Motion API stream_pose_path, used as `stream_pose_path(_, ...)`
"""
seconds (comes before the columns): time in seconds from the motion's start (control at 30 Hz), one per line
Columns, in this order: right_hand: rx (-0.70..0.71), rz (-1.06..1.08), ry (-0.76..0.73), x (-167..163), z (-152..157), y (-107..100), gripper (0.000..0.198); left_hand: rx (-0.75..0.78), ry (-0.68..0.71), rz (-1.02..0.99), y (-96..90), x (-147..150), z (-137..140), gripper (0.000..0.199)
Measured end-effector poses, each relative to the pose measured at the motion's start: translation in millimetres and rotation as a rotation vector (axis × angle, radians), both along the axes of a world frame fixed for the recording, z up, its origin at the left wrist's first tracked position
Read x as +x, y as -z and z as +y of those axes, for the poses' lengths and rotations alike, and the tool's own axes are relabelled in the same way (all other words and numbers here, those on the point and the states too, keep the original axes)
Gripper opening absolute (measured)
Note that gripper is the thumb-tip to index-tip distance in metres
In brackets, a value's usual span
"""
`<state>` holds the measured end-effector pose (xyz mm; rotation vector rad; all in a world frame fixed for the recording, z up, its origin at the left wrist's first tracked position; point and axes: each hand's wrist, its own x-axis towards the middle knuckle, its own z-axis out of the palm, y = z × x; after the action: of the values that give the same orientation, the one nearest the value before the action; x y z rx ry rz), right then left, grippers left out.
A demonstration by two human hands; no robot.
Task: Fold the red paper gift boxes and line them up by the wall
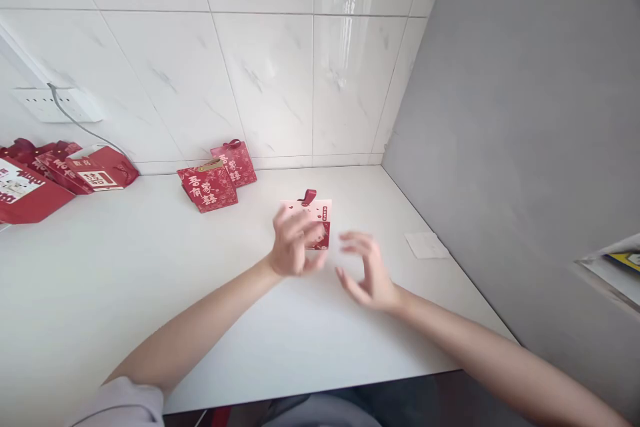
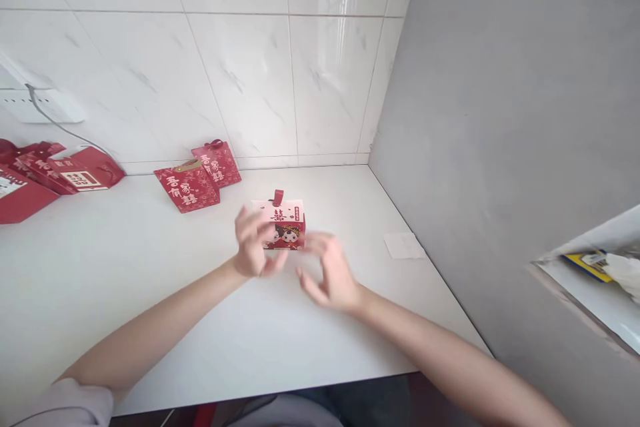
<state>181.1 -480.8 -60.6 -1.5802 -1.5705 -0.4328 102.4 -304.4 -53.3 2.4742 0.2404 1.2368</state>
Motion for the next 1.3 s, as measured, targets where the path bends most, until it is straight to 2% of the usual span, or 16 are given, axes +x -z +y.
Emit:
stream_pose_path(0.07, 0.113, 0.401, 0.124, 12.6, 30.1, 9.9, 0.041, 0.070, -0.048, -0.072, -10.9, 13.5, 23.8, 0.060)
stream_pose_path(0.17, 0.110, 0.801, 0.123, 23.8, 70.0, 25.9, 0.063, 0.118, -0.120, -0.031, -27.8, 25.1, 51.1, 0.044)
stream_pose_path(0.27, 0.071, 0.937, -0.048, 27.7, 91.5, 44.2, 0.070, 0.114, -0.039, 0.039, -36.2, 27.6, 66.3, 0.025)
stream_pose_path(0.37, -0.090, 1.033, -0.208, 31.7, 94.8, 57.7, 0.060, 0.109, 0.044, 0.089, -35.6, 25.6, 72.9, 0.022)
stream_pose_path(0.47, -0.211, 1.038, -0.268, 38.5, 90.0, 61.5, 0.052, 0.024, 0.095, 0.129, -33.0, 24.5, 74.9, 0.026)
stream_pose_path(0.63, -0.245, 0.995, -0.290, 44.5, 85.1, 60.4, 0.051, -0.092, 0.133, 0.144, -30.2, 25.9, 74.3, 0.044)
stream_pose_path(0.8, -0.252, 0.958, -0.259, 42.7, 85.0, 62.6, 0.051, -0.107, 0.141, 0.075, -31.8, 23.3, 74.7, 0.031)
stream_pose_path(0.9, -0.268, 0.928, -0.248, 42.8, 83.9, 62.5, 0.051, -0.251, 0.265, 0.224, -40.0, 16.9, 78.7, 0.023)
stream_pose_path(1.0, -0.298, 0.893, -0.228, 44.2, 82.4, 61.5, 0.052, -0.375, 0.365, 0.355, -48.2, 10.3, 83.4, 0.029)
stream_pose_path(1.1, -0.325, 0.871, -0.210, 45.3, 81.5, 60.7, 0.053, -0.394, 0.364, 0.386, -50.8, 8.2, 85.1, 0.026)
stream_pose_path(1.3, -0.316, 0.867, -0.198, 44.5, 80.9, 60.1, 0.052, -0.367, 0.378, 0.317, -44.6, 13.2, 83.4, 0.023)
